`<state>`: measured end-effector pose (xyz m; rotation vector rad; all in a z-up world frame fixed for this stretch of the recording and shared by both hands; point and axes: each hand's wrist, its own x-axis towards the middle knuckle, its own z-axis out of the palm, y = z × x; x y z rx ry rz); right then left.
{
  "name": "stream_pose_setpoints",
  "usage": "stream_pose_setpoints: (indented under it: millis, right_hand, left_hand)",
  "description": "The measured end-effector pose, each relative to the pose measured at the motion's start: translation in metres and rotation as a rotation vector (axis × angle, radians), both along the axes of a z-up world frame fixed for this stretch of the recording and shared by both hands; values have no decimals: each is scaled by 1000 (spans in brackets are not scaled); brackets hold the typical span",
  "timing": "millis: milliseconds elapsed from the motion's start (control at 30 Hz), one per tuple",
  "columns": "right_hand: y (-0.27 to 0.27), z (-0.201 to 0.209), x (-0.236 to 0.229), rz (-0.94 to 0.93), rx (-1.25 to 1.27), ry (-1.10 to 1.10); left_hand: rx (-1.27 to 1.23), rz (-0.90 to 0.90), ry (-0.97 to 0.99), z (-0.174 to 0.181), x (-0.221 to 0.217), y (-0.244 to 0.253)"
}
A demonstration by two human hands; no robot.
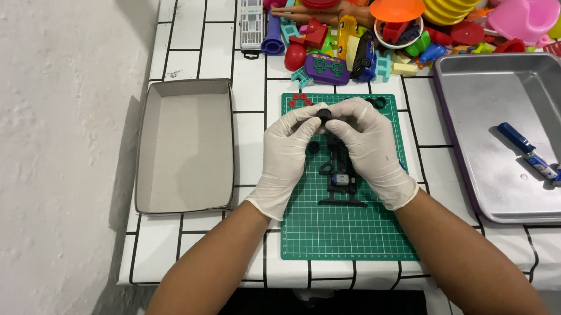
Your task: The person assembles a toy vehicle chassis on a green cutting mat. They insert a small green wheel, attach black wheels to the axles, and use a screwdriver to tighten screws on the chassis. The person wears white gloves throughout the process.
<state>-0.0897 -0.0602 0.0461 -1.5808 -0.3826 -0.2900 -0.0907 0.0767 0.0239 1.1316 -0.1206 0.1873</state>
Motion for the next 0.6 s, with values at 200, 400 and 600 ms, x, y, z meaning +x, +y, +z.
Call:
stream_pose_setpoints:
  millis: [200, 400, 600]
  right_hand:
    - [-9, -11, 7, 50, 20, 81]
    - [-12, -8, 9, 55, 49, 236]
    - [-20, 12, 10, 13, 77, 181]
  left_hand:
    - [32, 10, 16, -7, 3, 2]
    - [112, 36, 28, -7, 6, 2]
    - [332, 175, -78, 21, -2, 16]
